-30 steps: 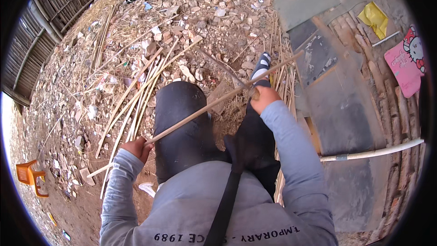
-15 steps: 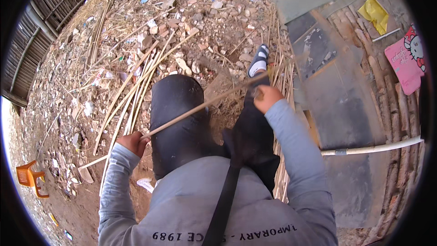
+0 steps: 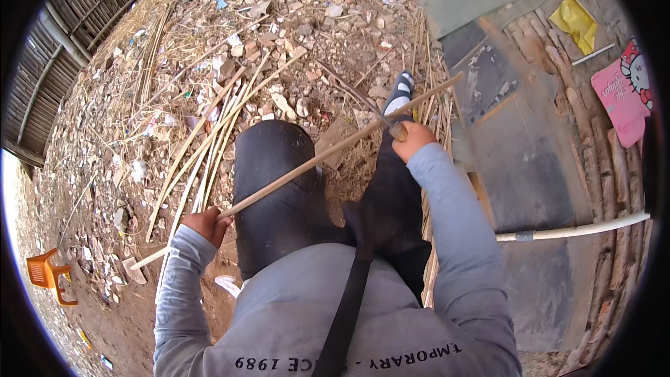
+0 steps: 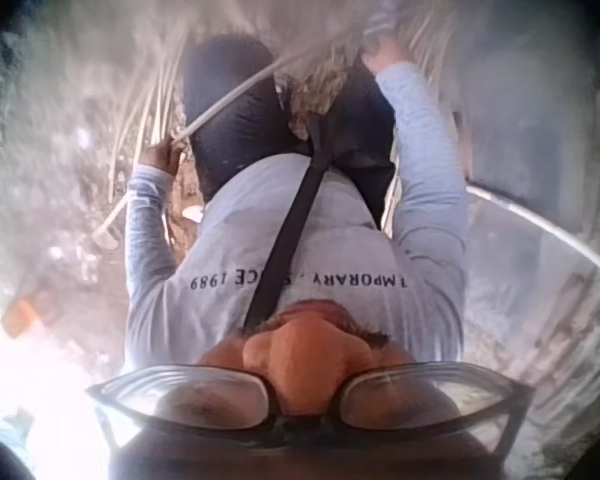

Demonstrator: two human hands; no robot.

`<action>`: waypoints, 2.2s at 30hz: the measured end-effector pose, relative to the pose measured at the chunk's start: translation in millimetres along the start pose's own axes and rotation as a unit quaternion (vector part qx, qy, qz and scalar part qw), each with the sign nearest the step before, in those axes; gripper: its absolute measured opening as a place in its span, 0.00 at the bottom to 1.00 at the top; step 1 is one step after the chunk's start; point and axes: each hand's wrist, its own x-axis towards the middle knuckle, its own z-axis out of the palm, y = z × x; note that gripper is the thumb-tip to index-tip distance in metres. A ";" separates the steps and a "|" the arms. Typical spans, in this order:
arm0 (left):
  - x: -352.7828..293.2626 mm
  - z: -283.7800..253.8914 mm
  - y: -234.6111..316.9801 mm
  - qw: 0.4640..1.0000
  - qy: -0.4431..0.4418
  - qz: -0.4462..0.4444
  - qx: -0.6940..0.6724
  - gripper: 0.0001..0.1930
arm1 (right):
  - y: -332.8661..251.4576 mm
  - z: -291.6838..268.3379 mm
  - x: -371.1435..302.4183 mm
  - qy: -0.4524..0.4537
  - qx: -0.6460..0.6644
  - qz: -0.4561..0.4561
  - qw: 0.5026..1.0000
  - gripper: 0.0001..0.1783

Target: The person uses a large knife to strip a thin layer of bark or outer fibers from a long bamboo strip while holding it by hand.

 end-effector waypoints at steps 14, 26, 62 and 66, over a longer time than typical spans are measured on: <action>-0.5 5.4 -15.2 0.999 0.030 0.027 0.031 0.16 | -9.8 -42.9 -21.2 -0.094 -0.127 -0.007 0.987 0.18; 2.3 -7.0 -2.8 1.000 0.017 0.014 0.023 0.18 | -8.4 -27.4 -32.1 -0.072 -0.070 -0.032 0.994 0.12; 8.3 0.9 -4.9 1.000 -0.013 0.027 -0.005 0.20 | -6.6 -14.2 -1.5 -0.032 -0.064 0.002 0.997 0.17; 9.4 5.1 -12.2 1.000 -0.022 0.015 -0.011 0.20 | -38.2 -29.7 -12.2 -0.071 -0.086 -0.016 0.994 0.17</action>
